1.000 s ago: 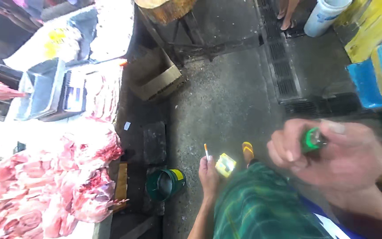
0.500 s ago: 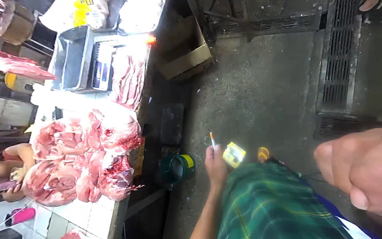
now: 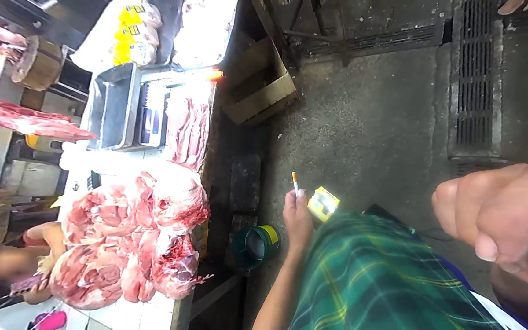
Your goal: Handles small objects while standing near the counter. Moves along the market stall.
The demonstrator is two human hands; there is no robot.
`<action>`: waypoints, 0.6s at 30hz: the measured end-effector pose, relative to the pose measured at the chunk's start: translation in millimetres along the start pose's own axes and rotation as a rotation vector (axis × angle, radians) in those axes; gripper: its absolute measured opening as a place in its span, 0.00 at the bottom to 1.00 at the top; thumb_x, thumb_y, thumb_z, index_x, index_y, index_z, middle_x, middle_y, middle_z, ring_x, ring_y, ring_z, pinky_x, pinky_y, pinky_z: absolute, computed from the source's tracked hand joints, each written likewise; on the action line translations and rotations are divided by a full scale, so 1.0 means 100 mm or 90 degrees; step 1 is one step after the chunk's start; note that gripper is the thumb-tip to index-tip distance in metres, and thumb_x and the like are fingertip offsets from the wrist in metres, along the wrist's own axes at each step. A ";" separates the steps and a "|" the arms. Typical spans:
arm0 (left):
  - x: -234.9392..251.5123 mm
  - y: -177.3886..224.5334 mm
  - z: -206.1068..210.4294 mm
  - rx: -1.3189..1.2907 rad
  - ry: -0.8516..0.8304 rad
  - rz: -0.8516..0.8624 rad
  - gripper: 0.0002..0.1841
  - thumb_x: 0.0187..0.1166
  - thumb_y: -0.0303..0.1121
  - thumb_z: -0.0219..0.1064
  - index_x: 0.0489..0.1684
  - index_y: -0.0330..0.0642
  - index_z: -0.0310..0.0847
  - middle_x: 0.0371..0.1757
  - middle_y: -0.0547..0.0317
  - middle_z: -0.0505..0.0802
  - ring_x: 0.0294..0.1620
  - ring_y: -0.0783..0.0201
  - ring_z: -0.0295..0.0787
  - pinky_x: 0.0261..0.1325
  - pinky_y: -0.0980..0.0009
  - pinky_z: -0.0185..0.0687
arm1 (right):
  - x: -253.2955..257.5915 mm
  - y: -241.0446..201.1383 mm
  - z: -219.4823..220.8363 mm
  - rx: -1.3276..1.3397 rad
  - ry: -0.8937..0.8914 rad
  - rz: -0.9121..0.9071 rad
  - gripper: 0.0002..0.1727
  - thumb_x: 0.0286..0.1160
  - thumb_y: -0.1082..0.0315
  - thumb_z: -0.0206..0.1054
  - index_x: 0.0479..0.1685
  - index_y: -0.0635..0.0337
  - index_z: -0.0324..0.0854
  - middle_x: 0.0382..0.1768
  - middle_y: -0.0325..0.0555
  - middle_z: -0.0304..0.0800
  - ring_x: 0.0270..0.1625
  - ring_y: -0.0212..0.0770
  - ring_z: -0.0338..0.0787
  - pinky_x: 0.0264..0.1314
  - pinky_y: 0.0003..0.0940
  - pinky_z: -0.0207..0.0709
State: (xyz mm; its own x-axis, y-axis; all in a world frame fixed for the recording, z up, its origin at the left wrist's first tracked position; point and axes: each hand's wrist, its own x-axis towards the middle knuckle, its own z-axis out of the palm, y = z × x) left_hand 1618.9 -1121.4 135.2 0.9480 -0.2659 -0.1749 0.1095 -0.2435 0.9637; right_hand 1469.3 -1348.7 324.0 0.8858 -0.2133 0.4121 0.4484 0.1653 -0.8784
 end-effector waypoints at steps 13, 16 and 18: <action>-0.01 -0.01 0.19 0.021 0.013 -0.053 0.13 0.93 0.35 0.52 0.55 0.36 0.79 0.29 0.58 0.86 0.27 0.67 0.84 0.34 0.68 0.85 | 0.01 0.05 -0.31 -0.079 -0.014 0.107 0.18 0.89 0.60 0.51 0.42 0.52 0.89 0.36 0.28 0.91 0.37 0.20 0.86 0.36 0.14 0.80; -0.06 0.05 0.24 0.026 0.030 -0.062 0.13 0.93 0.34 0.51 0.54 0.35 0.79 0.28 0.60 0.85 0.26 0.70 0.83 0.33 0.72 0.84 | 0.03 0.08 -0.35 -0.064 -0.044 0.028 0.14 0.85 0.66 0.54 0.38 0.57 0.86 0.36 0.33 0.93 0.39 0.22 0.88 0.39 0.14 0.81; -0.09 0.08 0.28 0.028 0.038 -0.066 0.13 0.93 0.33 0.51 0.53 0.34 0.78 0.28 0.59 0.84 0.26 0.71 0.82 0.32 0.73 0.83 | 0.03 0.09 -0.40 -0.083 -0.072 0.006 0.13 0.85 0.66 0.55 0.40 0.58 0.85 0.35 0.34 0.91 0.38 0.21 0.85 0.38 0.15 0.78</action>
State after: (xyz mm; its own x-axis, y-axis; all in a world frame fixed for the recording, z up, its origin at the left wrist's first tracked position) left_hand 1602.9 -1147.5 138.7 0.9482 -0.1819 -0.2605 0.1968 -0.3076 0.9310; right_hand 1471.3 -1386.5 307.2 0.9013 -0.1013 0.4212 0.4267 0.0390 -0.9036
